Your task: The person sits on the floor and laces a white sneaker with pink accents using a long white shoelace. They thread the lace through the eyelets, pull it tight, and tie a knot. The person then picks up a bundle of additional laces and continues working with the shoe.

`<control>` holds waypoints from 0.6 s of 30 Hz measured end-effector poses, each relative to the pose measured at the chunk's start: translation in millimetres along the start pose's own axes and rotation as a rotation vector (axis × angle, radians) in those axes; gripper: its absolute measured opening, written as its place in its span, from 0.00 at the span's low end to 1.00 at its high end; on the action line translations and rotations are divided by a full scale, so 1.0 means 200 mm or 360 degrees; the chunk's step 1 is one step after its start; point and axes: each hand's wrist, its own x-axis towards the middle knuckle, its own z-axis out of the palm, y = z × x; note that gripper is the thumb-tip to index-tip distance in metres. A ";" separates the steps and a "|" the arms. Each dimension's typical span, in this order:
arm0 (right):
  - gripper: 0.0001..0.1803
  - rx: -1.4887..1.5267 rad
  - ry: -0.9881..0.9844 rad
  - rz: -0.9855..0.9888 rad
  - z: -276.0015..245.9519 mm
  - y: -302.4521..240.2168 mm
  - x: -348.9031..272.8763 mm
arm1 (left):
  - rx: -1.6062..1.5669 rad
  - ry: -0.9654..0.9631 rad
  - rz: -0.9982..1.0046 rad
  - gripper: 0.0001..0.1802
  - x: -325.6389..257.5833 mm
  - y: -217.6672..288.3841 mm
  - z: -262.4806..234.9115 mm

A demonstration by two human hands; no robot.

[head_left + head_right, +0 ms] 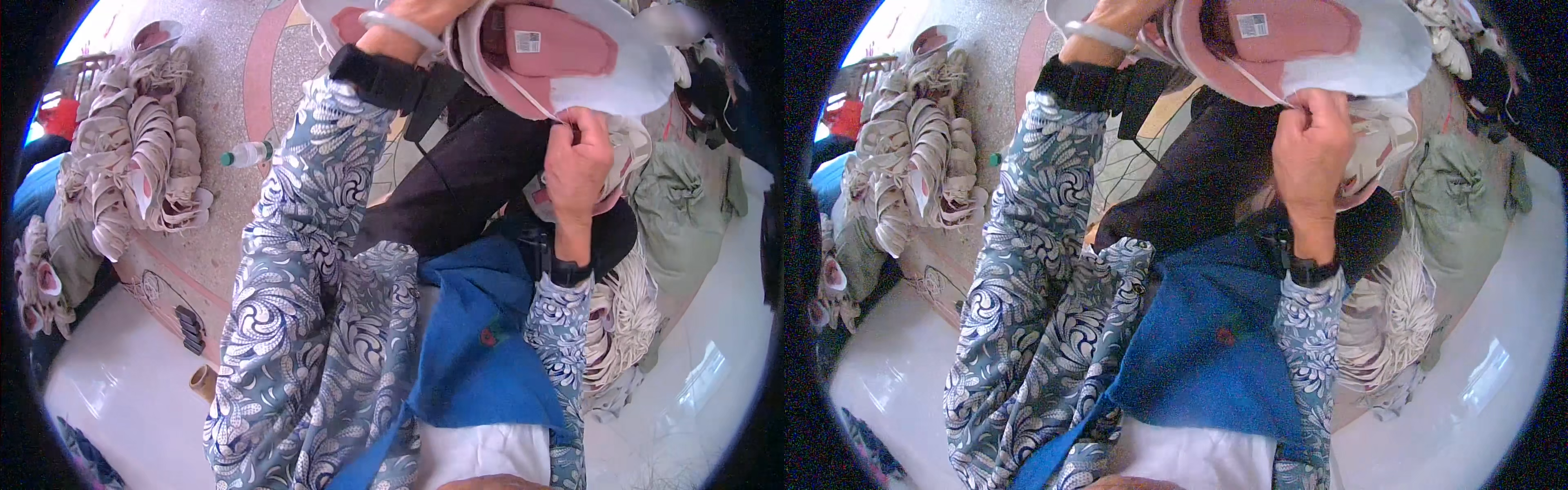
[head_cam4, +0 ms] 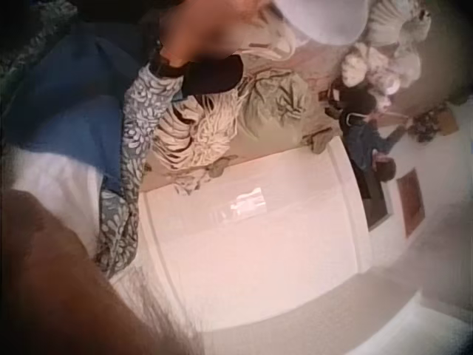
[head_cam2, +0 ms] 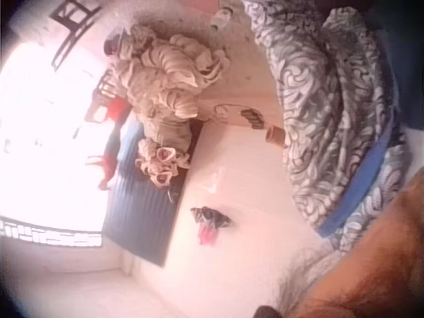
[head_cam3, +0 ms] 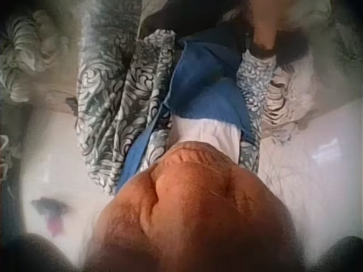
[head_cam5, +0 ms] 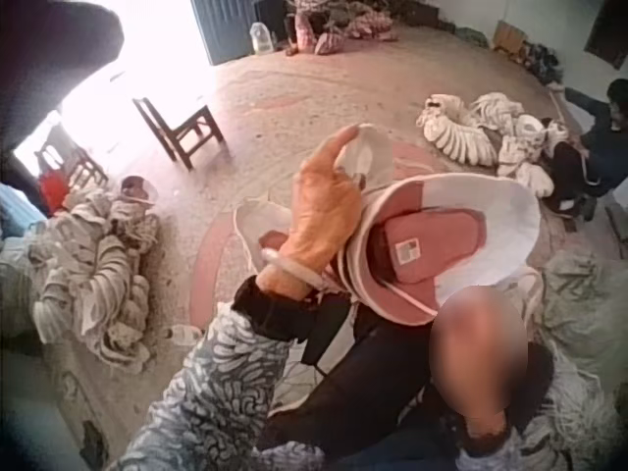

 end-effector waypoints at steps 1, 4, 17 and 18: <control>0.04 -0.0019 -0.0110 0.0039 -0.03 0.02 0.02 | -0.0057 -0.0058 0.0058 0.27 0.03 0.00 0.03; 0.07 0.0656 -0.0829 0.0619 -0.14 -0.04 0.10 | 0.0078 -0.0120 0.0017 0.26 0.08 0.01 0.01; 0.10 0.1801 -0.0387 0.1145 -0.09 0.15 0.30 | -0.0023 -0.0273 0.0178 0.17 0.29 -0.10 0.29; 0.10 0.1893 -0.0330 0.1172 -0.08 0.15 0.32 | 0.0006 -0.0292 0.0178 0.17 0.32 -0.11 0.30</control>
